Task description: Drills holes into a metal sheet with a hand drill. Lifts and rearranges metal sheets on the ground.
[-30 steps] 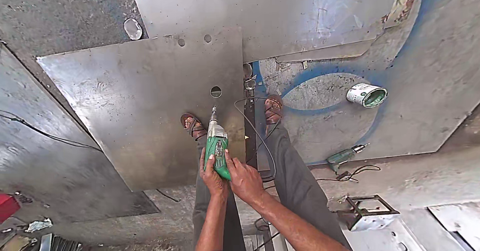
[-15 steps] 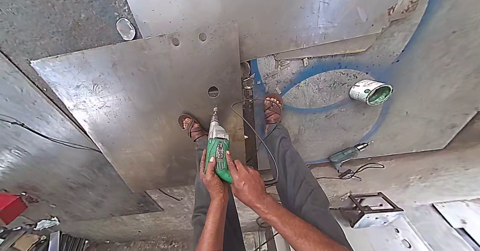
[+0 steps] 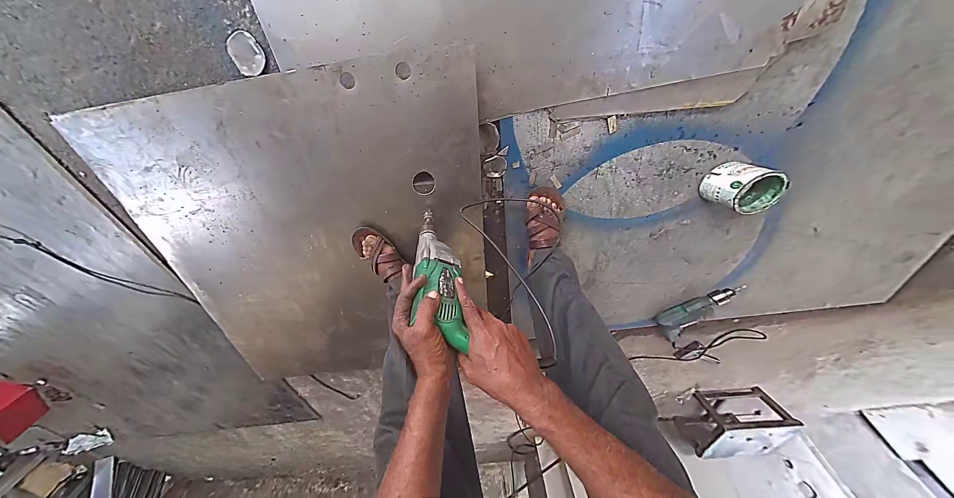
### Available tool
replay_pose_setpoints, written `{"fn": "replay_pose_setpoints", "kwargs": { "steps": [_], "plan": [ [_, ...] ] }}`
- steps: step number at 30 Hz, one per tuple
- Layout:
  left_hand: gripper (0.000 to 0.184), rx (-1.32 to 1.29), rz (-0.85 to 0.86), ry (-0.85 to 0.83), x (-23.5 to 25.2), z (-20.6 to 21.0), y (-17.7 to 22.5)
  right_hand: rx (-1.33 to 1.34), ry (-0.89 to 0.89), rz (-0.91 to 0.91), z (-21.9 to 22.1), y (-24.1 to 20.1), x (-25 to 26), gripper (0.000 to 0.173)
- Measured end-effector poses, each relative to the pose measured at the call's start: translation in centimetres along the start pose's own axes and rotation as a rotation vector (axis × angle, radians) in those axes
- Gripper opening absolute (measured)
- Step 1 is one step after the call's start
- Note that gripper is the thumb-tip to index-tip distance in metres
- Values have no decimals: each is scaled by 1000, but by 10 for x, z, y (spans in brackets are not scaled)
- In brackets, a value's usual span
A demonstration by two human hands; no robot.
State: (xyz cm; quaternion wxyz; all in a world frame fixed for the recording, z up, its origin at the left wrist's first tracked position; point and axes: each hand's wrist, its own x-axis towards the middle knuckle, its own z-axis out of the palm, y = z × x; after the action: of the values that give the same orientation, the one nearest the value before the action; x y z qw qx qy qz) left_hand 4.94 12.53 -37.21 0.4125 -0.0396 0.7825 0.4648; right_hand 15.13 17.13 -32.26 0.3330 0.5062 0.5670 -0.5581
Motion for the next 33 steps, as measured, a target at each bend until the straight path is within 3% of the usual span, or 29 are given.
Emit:
{"fn": "replay_pose_setpoints", "kwargs": {
  "steps": [5, 11, 20, 33],
  "plan": [
    [29, -13, 27, 32, 0, 0, 1, -47, -41, 36, -10, -10, 1, 106],
    [32, -96, -103, 159, 2, 2, -6, -98, -64, 25, -4, -9, 15, 98],
    [29, 12, -13, 149, 17, 9, 0, -70, -42, 53, -4, -19, 20, 101],
    [22, 21, -73, 240, 18, 15, 5, -87, -69, 107, -11, -25, 22, 98]
  ]
}}
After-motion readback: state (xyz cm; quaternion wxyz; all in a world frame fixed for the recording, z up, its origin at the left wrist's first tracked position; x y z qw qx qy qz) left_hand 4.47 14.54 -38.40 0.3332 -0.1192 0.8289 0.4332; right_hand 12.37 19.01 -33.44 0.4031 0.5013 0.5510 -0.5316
